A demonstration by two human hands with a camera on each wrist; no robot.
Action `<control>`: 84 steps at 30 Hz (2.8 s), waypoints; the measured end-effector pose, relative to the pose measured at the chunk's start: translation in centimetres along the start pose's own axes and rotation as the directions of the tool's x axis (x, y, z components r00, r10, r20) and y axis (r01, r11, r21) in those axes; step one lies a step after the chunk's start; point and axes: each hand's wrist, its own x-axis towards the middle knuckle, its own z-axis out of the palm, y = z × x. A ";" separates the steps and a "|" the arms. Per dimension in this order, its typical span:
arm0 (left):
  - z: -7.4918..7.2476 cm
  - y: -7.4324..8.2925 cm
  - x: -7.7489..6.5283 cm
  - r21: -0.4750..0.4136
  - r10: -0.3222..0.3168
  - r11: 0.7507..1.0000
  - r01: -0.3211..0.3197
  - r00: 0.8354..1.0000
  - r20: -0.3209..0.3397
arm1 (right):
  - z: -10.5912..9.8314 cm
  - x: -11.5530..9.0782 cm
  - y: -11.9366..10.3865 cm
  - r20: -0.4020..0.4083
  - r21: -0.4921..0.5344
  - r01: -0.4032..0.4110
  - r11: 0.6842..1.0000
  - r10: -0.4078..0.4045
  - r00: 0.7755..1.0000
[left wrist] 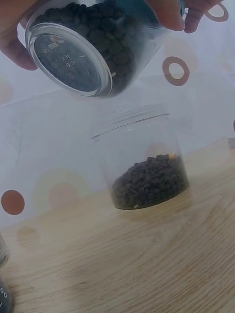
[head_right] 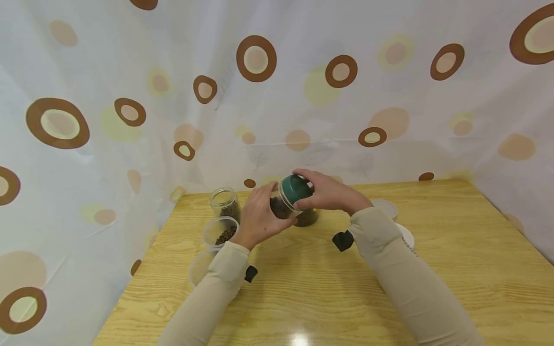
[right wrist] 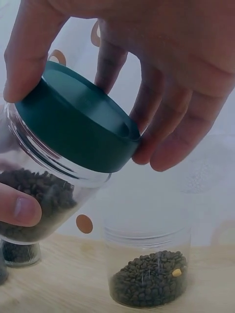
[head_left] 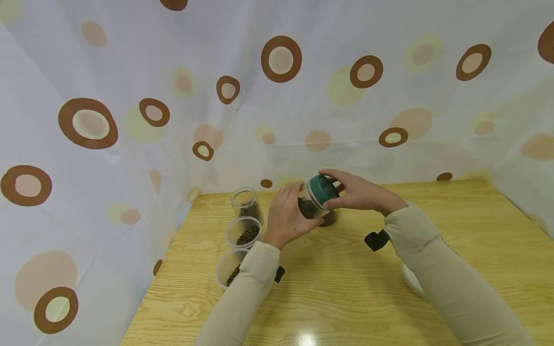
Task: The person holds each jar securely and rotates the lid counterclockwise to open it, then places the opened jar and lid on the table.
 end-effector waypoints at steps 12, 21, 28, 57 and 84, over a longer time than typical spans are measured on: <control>0.3 0.2 0.1 -0.011 0.007 1.000 -0.007 1.000 -0.010 | 0.3 -0.1 0.9 0.010 0.052 -0.029 0.998 0.029 1.000; 0.6 0.3 0.2 -0.017 0.016 1.000 -0.017 1.000 -0.025 | 0.3 0.1 1.3 -0.010 0.057 -0.040 0.998 0.040 0.999; 0.1 0.7 0.3 -0.050 -0.022 0.998 0.024 0.999 0.031 | 0.2 0.1 1.1 -0.038 0.027 -0.028 0.999 0.029 0.999; -2.3 -1.1 2.5 -0.144 -0.243 0.954 0.264 0.959 0.149 | -1.4 -1.0 2.0 -0.091 0.075 -0.060 0.995 0.066 0.994; -1.9 -4.6 2.9 0.121 -0.319 0.948 0.295 0.871 0.374 | -1.7 -2.3 4.3 -0.038 0.120 -0.103 0.987 0.108 0.993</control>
